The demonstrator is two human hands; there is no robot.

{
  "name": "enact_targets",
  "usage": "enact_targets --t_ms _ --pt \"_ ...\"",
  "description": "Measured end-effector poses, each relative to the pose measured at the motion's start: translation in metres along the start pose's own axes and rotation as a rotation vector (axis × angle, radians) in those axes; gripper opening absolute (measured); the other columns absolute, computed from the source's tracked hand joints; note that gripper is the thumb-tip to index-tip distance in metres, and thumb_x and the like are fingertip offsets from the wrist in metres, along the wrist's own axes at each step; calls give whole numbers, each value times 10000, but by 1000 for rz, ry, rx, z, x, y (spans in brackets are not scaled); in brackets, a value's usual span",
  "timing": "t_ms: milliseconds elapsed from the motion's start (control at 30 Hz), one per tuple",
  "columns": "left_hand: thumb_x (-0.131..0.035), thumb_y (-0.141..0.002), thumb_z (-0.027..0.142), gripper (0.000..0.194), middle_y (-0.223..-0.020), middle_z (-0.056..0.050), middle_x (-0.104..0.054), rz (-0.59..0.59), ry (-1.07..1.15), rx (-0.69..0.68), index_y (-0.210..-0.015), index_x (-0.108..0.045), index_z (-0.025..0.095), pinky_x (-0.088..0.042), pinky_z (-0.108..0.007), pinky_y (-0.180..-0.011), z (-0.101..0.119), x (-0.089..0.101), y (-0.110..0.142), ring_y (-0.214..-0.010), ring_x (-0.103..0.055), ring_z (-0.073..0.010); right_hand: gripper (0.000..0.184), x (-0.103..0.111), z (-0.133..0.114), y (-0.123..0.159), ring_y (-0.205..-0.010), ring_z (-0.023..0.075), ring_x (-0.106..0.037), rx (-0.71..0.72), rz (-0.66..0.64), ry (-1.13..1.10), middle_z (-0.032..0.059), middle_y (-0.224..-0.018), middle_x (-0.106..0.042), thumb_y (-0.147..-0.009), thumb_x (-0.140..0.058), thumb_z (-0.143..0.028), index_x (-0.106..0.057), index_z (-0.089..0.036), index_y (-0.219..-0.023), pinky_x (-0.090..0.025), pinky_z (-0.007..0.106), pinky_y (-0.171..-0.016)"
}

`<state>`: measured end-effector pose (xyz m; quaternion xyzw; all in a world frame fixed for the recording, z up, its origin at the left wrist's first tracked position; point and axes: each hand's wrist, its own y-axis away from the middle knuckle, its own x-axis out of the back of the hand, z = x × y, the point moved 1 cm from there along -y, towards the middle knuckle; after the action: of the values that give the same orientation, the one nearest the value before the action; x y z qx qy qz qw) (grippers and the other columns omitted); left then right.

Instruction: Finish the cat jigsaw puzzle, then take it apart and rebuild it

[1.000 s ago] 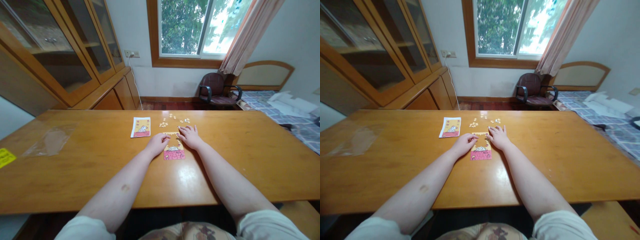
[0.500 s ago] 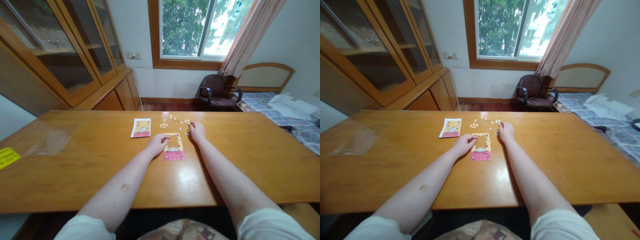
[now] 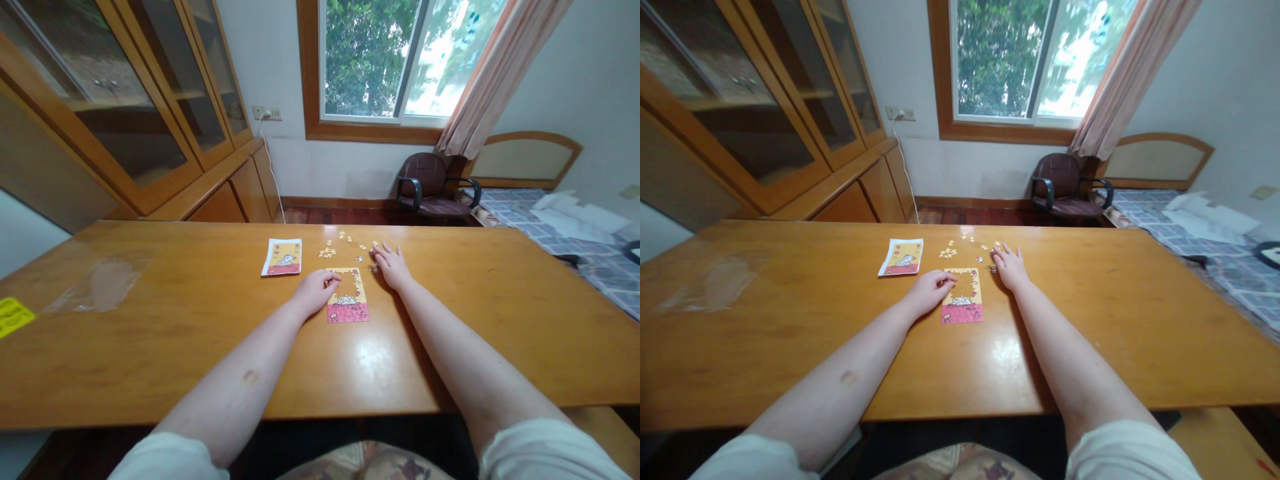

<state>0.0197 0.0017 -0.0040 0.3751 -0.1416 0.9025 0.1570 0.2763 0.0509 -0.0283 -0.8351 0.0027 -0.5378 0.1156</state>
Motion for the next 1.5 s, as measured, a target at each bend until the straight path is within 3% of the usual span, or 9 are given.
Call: enact_targets --t_ms 167,267,333,467,633,867,1133,1300,1500 --pt "-484 -846 319 279 -969 -48 -679 -14 -5 3 -973 -705 204 -478 -318 -806 1 0 0 -862 -607 -182 418 3 -4 19 -1272 183 -460 -168 111 -126 61 -1235 -635 -919 -318 -269 -615 -207 -1205 -119 488 -1137" --pt "-483 -848 316 278 -989 -48 -681 -16 -2 1 -971 -705 203 -475 -323 -828 1 0 0 -892 -611 -186 452 7 0 21 -1127 175 -576 -272 157 -201 64 -1115 -695 -868 -353 -223 -573 -175 -1259 -294 418 -1078" --pt "-483 -848 313 276 -997 -49 -682 -14 -2 0 -970 -705 202 -476 -321 -836 0 1 0 -908 -612 -188 438 12 6 20 -1068 177 -602 -252 139 -169 70 -1112 -694 -827 -399 -198 -616 -169 -1206 -390 350 -997" --pt "-494 -843 309 272 -993 -52 -683 1 -11 11 -972 -705 197 -480 -317 -840 -2 1 -1 -905 -612 -187 329 23 15 20 -966 175 -624 -111 3 -22 57 -1041 -712 -797 -490 -207 -702 -190 -1047 -442 280 -884" --pt "-496 -844 310 269 -994 -49 -681 15 -5 16 -970 -706 201 -478 -314 -839 -5 1 -2 -903 -611 -185 301 33 8 25 -857 178 -636 -32 -87 103 33 -907 -729 -811 -575 -352 -707 -239 -1058 -446 260 -770" --pt "-494 -844 306 262 -970 -43 -677 8 2 17 -963 -705 207 -473 -308 -828 -3 3 0 -892 -609 -183 283 36 -3 24 -892 194 -637 -15 -111 216 39 -961 -730 -851 -553 -374 -709 -259 -1056 -432 263 -758" --pt "-498 -841 310 256 -968 -39 -675 18 12 24 -960 -703 213 -472 -309 -824 -5 3 0 -896 -610 -182 257 31 -4 23 -923 183 -632 13 -117 125 50 -1000 -717 -857 -552 -306 -697 -224 -1053 -435 263 -813" --pt "-495 -843 310 260 -971 -38 -678 17 25 25 -962 -704 209 -471 -309 -825 -6 1 -1 -898 -610 -181 298 24 0 21 -886 177 -635 -138 -157 18 64 -1005 -703 -799 -619 -256 -669 -189 -1086 -447 254 -785" --pt "-503 -841 307 258 -998 -47 -680 15 25 23 -957 -711 207 -469 -310 -842 -7 0 -1 -925 -611 -187 172 33 -9 28 -814 171 -637 -140 -254 -23 56 -897 -722 -769 -626 -221 -744 -183 -889 -441 236 -724"
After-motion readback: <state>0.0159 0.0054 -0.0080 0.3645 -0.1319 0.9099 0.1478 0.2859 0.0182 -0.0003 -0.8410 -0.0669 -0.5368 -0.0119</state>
